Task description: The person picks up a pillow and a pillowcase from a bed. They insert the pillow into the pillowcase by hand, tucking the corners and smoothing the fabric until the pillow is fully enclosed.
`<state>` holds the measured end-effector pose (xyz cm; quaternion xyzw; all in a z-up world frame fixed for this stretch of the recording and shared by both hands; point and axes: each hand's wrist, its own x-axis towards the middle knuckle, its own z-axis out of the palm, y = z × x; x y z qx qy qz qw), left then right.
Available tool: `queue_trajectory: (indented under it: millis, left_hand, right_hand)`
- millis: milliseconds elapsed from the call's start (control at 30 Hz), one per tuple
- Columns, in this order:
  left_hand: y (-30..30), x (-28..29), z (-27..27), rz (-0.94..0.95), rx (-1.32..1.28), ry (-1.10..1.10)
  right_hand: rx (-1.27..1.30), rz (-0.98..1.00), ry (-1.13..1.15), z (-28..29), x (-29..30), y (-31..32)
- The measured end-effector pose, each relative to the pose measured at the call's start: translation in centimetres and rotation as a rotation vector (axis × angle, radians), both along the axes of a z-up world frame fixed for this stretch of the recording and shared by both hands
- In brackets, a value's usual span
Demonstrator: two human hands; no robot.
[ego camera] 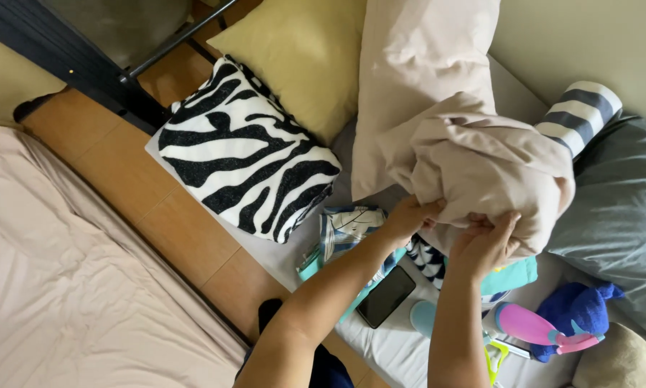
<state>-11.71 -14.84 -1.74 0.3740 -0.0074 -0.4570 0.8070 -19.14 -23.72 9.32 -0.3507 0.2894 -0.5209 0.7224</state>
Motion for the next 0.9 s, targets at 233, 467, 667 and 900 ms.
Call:
queue_trajectory:
  millis: [233,467,667,900]
  left_hand:
    - [11.0,0.2,-2.2,-0.08,0.53,-0.288]
    - [25.9,2.5,1.0,0.261,0.578,-0.225]
    - [30.8,5.1,0.3,0.334,0.707,-0.145]
    - [36.4,12.1,4.1,0.252,0.857,-0.57]
  right_hand:
    - [-0.761,0.312,0.934,-4.6,-0.3,0.6]
    - [0.085,0.421,0.361,-6.5,0.1,9.7]
    - [0.309,0.809,0.573,-5.3,3.4,20.0]
    - [0.586,0.82,0.658,-14.4,7.8,26.7]
